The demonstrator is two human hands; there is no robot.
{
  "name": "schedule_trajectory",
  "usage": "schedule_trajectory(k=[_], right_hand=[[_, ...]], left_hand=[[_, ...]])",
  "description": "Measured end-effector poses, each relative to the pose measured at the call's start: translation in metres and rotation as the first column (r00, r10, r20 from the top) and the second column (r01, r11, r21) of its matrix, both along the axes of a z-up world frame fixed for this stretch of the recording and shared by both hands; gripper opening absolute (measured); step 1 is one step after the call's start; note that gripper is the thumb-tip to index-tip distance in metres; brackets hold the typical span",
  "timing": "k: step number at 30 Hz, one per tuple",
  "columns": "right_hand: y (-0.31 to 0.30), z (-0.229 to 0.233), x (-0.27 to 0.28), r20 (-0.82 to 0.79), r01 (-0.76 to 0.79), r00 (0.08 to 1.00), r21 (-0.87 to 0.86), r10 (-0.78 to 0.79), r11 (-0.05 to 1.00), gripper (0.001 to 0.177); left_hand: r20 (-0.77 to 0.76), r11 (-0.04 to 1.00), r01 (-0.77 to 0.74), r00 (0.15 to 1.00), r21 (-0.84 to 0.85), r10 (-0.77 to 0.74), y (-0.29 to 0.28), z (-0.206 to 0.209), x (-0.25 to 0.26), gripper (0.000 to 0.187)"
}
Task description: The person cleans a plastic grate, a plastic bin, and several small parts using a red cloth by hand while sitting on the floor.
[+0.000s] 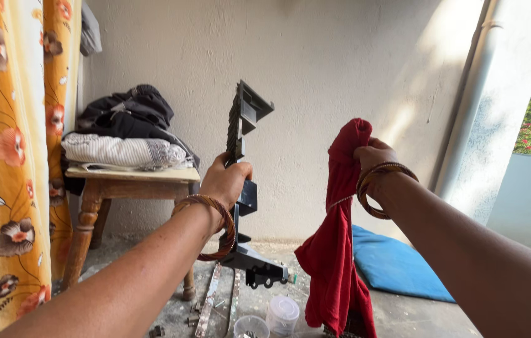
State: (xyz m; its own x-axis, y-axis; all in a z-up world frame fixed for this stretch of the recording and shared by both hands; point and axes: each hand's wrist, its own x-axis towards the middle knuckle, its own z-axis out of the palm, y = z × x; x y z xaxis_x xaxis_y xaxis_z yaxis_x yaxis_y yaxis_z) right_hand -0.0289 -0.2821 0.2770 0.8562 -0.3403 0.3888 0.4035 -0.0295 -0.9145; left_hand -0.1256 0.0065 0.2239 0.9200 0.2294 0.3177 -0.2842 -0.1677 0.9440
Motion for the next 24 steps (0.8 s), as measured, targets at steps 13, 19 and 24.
schedule_trajectory(k=[13, 19, 24], right_hand=[[0.022, 0.032, -0.032, 0.063, 0.182, 0.982, -0.068, -0.178, 0.981, 0.055], [0.008, 0.025, -0.025, 0.158, 0.106, 0.982, 0.025, -0.108, 0.994, 0.053], [-0.016, -0.022, 0.003, 0.172, 0.218, 0.965, -0.110, -0.197, 0.970, 0.056]], left_hand=[[-0.080, 0.990, -0.083, 0.992, 0.118, 0.093, 0.017, -0.026, 0.004, 0.068], [-0.187, 0.989, -0.103, 0.975, 0.103, 0.121, 0.012, -0.080, 0.024, 0.071], [-0.410, 0.993, -0.051, 0.907, 0.107, 0.091, -0.019, -0.144, 0.043, 0.093]])
